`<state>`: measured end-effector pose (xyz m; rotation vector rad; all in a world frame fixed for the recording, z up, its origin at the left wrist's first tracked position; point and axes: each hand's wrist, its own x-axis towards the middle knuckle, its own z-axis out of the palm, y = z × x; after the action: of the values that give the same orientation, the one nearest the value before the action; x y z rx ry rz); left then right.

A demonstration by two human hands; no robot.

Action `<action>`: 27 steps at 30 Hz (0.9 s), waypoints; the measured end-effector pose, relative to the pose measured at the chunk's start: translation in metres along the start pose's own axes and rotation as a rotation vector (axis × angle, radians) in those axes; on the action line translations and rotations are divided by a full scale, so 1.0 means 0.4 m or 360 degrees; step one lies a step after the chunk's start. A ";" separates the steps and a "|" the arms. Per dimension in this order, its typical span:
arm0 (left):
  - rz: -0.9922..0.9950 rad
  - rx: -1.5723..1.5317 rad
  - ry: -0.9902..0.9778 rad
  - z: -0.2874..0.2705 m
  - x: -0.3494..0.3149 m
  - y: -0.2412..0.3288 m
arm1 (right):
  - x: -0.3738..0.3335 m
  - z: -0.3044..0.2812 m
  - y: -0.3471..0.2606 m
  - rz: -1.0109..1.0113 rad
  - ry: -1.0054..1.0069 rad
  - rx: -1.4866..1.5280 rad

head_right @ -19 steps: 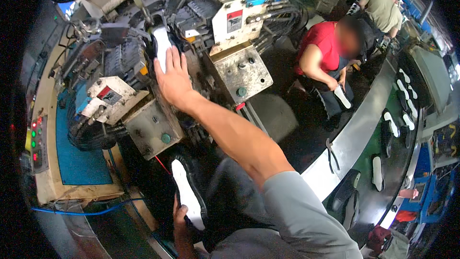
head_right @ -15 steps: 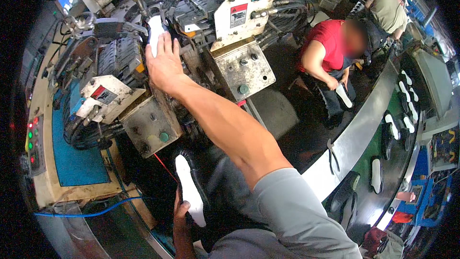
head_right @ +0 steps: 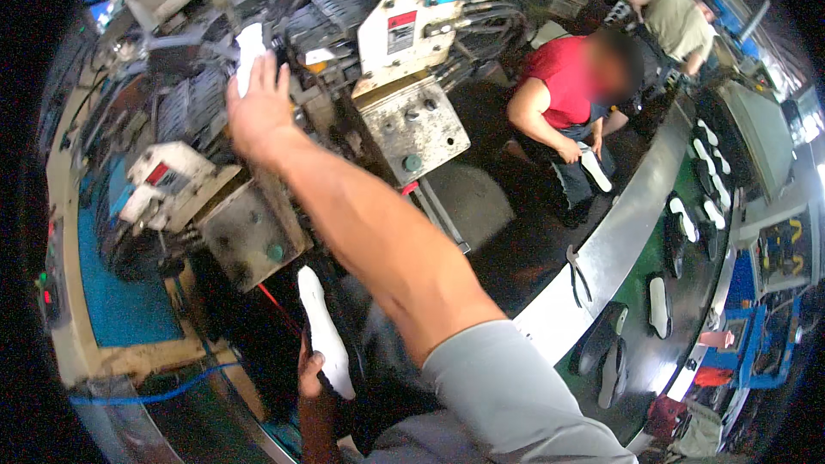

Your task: Manually assemble shoe components using industrial machinery and tools on a production line.

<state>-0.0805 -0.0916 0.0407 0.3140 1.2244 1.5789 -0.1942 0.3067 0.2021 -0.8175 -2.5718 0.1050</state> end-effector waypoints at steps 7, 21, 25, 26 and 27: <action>-0.0105 -0.0316 0.0897 -0.165 -0.215 -0.075 | -0.251 0.014 0.108 -0.0498 0.0528 0.0474; 0.0531 0.0797 0.1588 -0.937 -0.320 0.127 | -1.435 0.109 0.334 0.0738 -0.0485 0.0848; 0.0628 0.0499 0.1099 -0.583 -0.075 0.020 | -1.628 0.063 0.418 0.1024 -0.0235 0.0757; 0.0529 0.0382 0.0955 -0.519 -0.050 -0.007 | -1.704 0.042 0.411 0.1107 -0.0043 0.0804; 0.0427 0.0275 0.0864 -0.462 -0.017 -0.048 | -1.739 0.003 0.387 0.1396 0.0085 0.1037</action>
<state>-0.1997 -0.1988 -0.0537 0.1648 1.8019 1.8621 0.3954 0.0408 -0.0968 -1.5313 -1.7460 1.0800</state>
